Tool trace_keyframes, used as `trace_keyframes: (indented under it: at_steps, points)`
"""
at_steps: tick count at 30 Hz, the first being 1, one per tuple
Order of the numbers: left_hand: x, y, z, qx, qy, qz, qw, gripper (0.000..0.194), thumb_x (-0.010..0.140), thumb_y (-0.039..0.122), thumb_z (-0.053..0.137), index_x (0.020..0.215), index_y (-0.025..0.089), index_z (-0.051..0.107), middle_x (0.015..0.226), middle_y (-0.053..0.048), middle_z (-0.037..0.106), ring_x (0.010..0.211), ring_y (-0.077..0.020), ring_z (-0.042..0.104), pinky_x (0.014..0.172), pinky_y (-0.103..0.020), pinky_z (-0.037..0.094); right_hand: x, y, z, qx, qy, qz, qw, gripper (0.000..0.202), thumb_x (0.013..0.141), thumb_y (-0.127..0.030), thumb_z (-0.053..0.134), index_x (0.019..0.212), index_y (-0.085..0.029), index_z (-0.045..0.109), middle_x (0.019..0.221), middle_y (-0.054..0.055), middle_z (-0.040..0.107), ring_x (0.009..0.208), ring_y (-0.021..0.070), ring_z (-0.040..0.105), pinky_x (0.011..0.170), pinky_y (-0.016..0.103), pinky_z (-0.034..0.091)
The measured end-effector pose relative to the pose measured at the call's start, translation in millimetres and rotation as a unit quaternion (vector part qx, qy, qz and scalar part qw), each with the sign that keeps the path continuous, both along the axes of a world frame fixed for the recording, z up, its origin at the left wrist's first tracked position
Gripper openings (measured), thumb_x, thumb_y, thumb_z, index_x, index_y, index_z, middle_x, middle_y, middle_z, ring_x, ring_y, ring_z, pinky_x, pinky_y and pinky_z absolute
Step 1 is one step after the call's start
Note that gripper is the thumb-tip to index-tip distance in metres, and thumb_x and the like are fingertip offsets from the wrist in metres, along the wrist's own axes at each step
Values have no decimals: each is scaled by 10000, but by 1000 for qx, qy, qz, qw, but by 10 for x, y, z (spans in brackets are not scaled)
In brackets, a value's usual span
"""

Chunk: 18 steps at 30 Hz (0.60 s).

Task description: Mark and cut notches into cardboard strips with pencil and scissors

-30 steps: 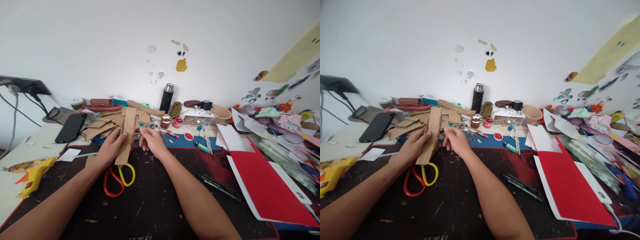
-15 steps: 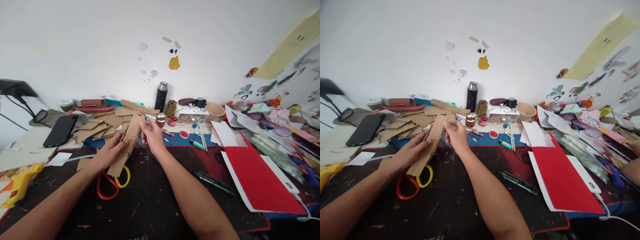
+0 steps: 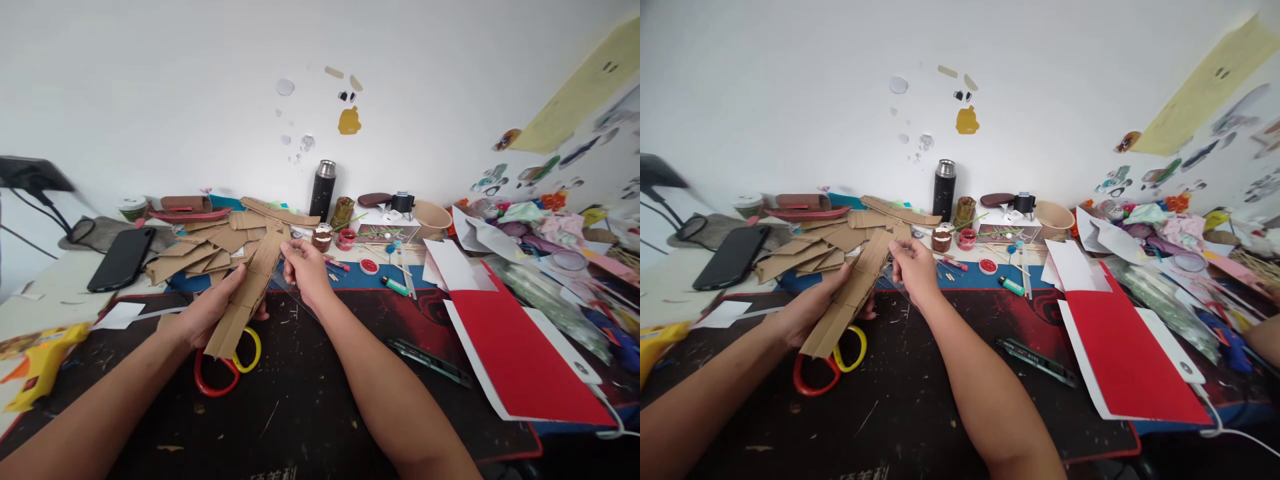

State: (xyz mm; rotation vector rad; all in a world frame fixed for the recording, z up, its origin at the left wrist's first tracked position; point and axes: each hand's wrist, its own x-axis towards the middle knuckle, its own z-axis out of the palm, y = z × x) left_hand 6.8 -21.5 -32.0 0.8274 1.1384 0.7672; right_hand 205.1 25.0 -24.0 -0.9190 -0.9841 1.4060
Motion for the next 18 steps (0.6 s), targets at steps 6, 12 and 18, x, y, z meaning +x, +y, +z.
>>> trace_keyframes:
  at_steps: [6,12,18]
  points:
    - [-2,-1,33,23,21,1,1000,737,850,917,704,890,186,785,823,-126,771,699,-258,716,631,-368,627,8,-11,21,15,13,27,999,506,842,-660,894,959,-262,605,522,-128,578,374,92,459,387,211,279]
    - [0,-4,32,37,45,-7,998,807,807,1014,628,887,222,756,794,-108,745,669,-256,683,589,-373,586,-32,-105,64,41,-24,93,995,540,836,-728,871,913,-269,596,513,-119,590,367,97,453,394,221,299]
    - [4,31,104,31,101,37,994,788,770,990,656,902,218,742,759,-102,759,688,-313,731,582,-407,584,-85,-131,42,32,-36,73,996,519,859,-694,859,800,-264,574,445,-133,440,372,101,430,421,231,317]
